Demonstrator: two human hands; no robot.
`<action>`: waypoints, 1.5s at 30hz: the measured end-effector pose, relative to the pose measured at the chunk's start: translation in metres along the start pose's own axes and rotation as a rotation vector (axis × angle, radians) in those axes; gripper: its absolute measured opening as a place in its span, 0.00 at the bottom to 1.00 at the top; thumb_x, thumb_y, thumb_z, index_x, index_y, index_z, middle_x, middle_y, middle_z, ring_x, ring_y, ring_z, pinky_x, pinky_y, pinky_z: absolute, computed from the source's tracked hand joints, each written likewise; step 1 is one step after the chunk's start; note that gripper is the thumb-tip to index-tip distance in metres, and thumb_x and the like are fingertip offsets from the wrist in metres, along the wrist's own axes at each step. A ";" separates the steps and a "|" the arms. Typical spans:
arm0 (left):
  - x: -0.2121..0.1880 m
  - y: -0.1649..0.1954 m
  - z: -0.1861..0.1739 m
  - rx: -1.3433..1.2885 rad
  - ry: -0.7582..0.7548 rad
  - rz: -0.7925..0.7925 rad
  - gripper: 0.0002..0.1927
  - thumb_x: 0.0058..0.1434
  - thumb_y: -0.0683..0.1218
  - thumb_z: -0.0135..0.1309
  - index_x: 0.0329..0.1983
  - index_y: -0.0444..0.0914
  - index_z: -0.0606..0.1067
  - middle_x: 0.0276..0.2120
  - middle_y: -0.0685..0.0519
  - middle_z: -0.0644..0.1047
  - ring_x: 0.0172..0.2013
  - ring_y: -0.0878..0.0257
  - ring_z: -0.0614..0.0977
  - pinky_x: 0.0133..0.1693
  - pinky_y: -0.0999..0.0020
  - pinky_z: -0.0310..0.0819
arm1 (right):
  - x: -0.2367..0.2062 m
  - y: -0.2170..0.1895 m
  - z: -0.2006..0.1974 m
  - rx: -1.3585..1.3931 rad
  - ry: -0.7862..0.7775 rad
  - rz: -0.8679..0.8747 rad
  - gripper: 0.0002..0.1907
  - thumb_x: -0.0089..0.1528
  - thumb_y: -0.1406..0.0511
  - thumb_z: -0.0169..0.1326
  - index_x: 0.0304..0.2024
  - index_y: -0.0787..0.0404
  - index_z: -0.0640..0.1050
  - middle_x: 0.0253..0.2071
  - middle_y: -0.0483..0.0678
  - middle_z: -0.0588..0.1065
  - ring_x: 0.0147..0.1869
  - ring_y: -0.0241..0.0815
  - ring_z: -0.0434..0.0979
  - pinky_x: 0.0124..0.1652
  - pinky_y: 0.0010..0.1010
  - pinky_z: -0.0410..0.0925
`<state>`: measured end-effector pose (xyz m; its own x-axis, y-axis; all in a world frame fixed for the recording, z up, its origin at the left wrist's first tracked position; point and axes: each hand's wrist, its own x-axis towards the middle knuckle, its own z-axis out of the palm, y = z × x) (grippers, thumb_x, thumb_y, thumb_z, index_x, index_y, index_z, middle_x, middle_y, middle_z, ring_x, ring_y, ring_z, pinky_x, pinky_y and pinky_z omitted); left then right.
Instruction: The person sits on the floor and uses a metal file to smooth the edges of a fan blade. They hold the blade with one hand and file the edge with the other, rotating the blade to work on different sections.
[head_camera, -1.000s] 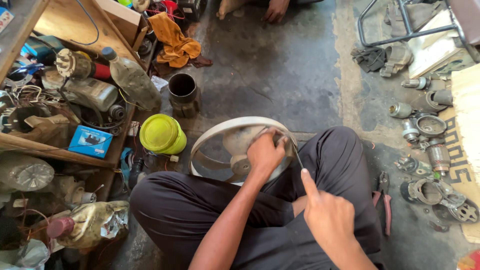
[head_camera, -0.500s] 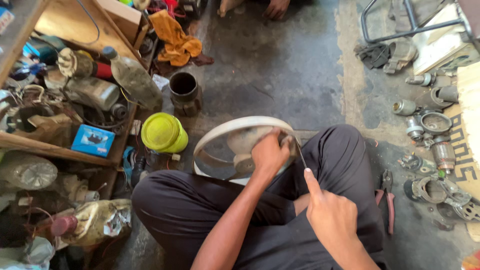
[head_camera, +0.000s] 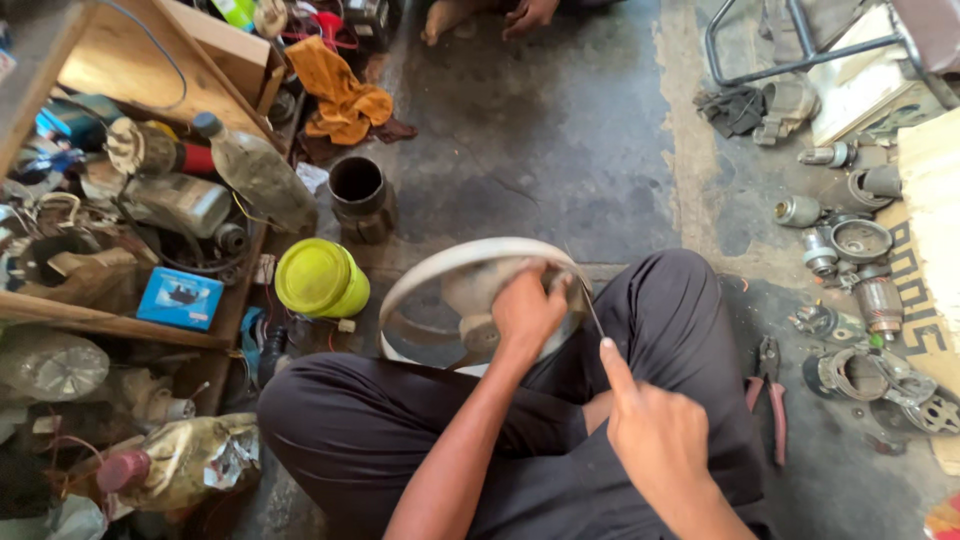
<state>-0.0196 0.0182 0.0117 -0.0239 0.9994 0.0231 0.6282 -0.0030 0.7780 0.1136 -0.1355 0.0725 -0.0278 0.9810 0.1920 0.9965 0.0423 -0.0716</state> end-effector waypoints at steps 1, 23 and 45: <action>-0.004 0.001 0.000 0.026 -0.055 -0.006 0.17 0.61 0.58 0.56 0.46 0.44 0.81 0.39 0.45 0.83 0.41 0.45 0.84 0.43 0.50 0.75 | 0.013 -0.001 0.006 -0.007 0.022 0.002 0.29 0.55 0.67 0.54 0.61 0.48 0.76 0.15 0.49 0.74 0.16 0.53 0.75 0.20 0.45 0.68; 0.005 0.010 -0.021 -0.019 0.007 -0.014 0.17 0.58 0.56 0.59 0.44 0.43 0.82 0.44 0.48 0.83 0.46 0.47 0.82 0.47 0.53 0.74 | 0.025 -0.004 0.012 -0.071 -0.011 -0.099 0.37 0.50 0.68 0.56 0.65 0.54 0.74 0.17 0.48 0.74 0.17 0.49 0.75 0.20 0.42 0.68; 0.013 -0.006 -0.015 0.002 0.014 -0.035 0.15 0.57 0.56 0.60 0.43 0.46 0.83 0.41 0.48 0.83 0.44 0.48 0.83 0.46 0.53 0.74 | 0.005 -0.003 -0.007 0.009 -0.042 -0.041 0.36 0.50 0.68 0.55 0.63 0.50 0.74 0.16 0.49 0.75 0.17 0.53 0.75 0.20 0.46 0.68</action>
<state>-0.0356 0.0303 0.0166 -0.0566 0.9984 0.0050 0.6282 0.0317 0.7774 0.1105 -0.1319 0.0803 -0.0725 0.9854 0.1542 0.9938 0.0845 -0.0728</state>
